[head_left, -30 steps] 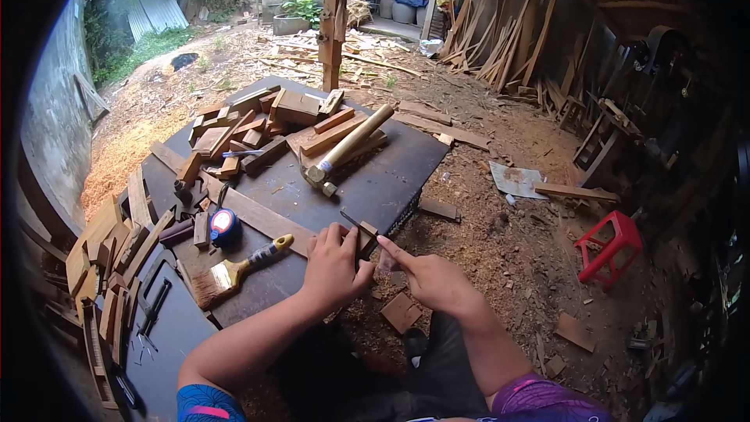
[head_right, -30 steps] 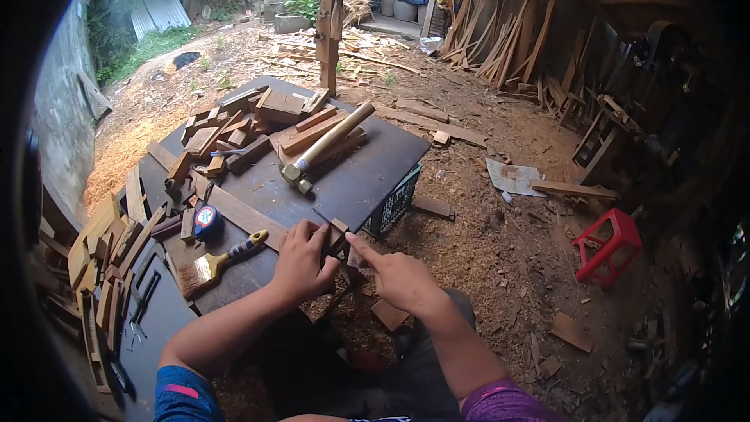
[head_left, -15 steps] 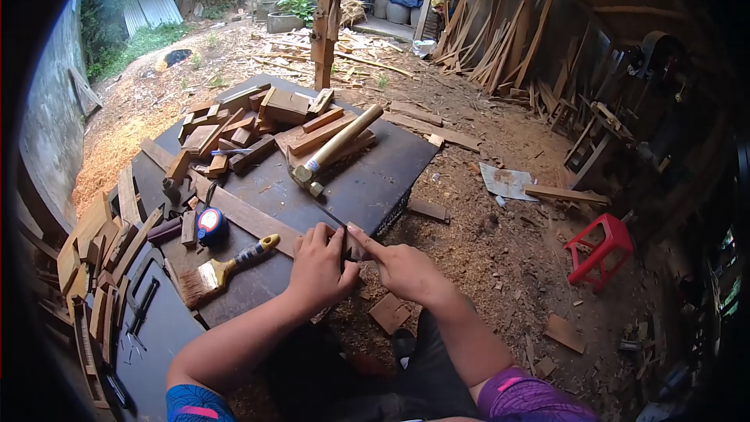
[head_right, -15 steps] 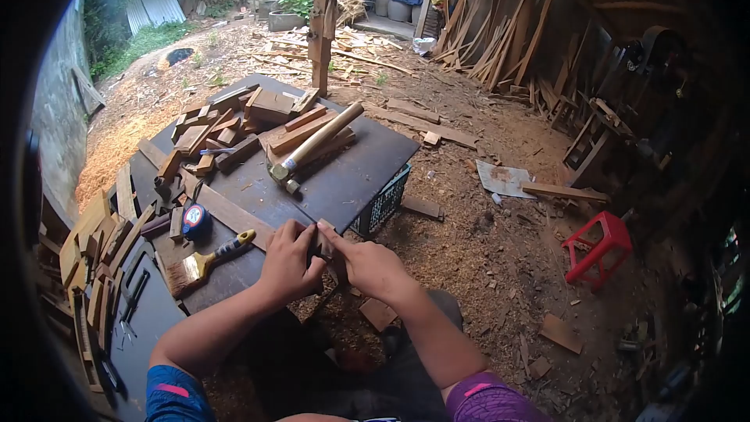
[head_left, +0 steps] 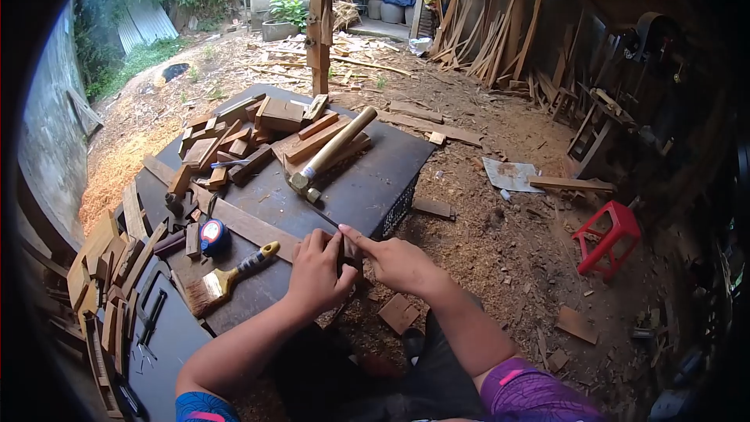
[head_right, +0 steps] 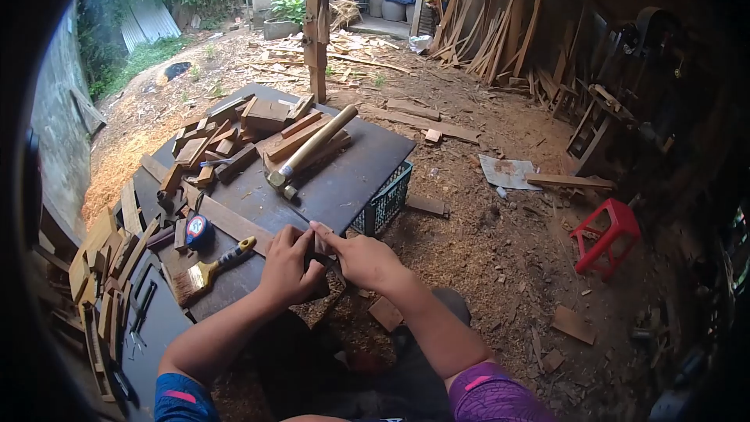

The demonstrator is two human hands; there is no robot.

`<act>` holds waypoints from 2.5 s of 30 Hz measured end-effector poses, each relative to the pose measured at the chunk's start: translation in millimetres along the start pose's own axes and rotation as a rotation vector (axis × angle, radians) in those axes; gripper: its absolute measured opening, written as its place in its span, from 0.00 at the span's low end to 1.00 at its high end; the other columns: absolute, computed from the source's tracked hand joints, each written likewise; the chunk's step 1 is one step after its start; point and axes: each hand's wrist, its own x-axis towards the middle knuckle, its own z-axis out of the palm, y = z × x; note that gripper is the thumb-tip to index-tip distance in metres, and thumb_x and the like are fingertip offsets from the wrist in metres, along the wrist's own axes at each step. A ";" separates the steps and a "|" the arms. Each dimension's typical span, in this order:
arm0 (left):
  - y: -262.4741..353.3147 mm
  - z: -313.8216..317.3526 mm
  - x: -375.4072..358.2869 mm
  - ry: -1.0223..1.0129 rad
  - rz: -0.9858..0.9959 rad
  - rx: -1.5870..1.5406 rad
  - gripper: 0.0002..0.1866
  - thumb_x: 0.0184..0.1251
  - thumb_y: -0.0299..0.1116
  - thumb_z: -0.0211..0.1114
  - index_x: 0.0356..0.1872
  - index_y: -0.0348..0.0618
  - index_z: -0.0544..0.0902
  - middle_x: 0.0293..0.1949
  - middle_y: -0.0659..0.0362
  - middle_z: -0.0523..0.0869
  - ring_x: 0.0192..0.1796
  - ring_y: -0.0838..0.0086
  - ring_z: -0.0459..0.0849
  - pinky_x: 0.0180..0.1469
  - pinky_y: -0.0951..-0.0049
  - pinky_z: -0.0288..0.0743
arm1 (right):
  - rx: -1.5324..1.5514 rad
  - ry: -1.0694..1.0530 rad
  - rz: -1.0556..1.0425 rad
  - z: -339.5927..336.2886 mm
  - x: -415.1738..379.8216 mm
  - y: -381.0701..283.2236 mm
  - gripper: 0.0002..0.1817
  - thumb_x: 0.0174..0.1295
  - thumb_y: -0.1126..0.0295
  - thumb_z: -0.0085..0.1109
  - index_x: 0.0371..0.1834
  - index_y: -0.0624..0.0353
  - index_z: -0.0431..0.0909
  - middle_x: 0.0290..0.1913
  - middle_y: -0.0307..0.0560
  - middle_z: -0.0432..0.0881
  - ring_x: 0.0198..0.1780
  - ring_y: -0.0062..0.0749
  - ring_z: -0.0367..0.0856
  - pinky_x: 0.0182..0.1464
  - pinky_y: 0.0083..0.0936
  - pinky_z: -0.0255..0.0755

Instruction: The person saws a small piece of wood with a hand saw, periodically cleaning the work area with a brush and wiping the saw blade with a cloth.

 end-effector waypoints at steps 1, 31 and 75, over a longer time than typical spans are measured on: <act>-1.7 -0.6 -1.1 -0.007 0.001 0.016 0.33 0.58 0.42 0.62 0.60 0.26 0.81 0.49 0.44 0.78 0.56 0.51 0.77 0.59 0.53 0.68 | -0.017 0.003 0.017 3.9 -4.4 -1.2 0.44 0.67 0.75 0.48 0.86 0.27 0.52 0.34 0.67 0.85 0.35 0.63 0.87 0.43 0.54 0.81; -1.2 0.9 -1.6 0.011 0.004 0.007 0.34 0.57 0.42 0.62 0.62 0.26 0.79 0.50 0.42 0.78 0.57 0.47 0.78 0.63 0.51 0.70 | 0.063 -0.058 0.126 -10.0 -53.5 -1.8 0.42 0.69 0.74 0.48 0.85 0.27 0.54 0.34 0.66 0.86 0.35 0.64 0.87 0.42 0.54 0.81; -0.4 5.5 0.1 0.043 0.009 0.006 0.33 0.58 0.42 0.62 0.61 0.25 0.80 0.49 0.43 0.78 0.55 0.50 0.77 0.60 0.52 0.69 | 0.084 0.043 0.083 7.7 -27.6 -0.1 0.36 0.74 0.70 0.48 0.85 0.31 0.56 0.35 0.68 0.86 0.38 0.65 0.87 0.43 0.55 0.80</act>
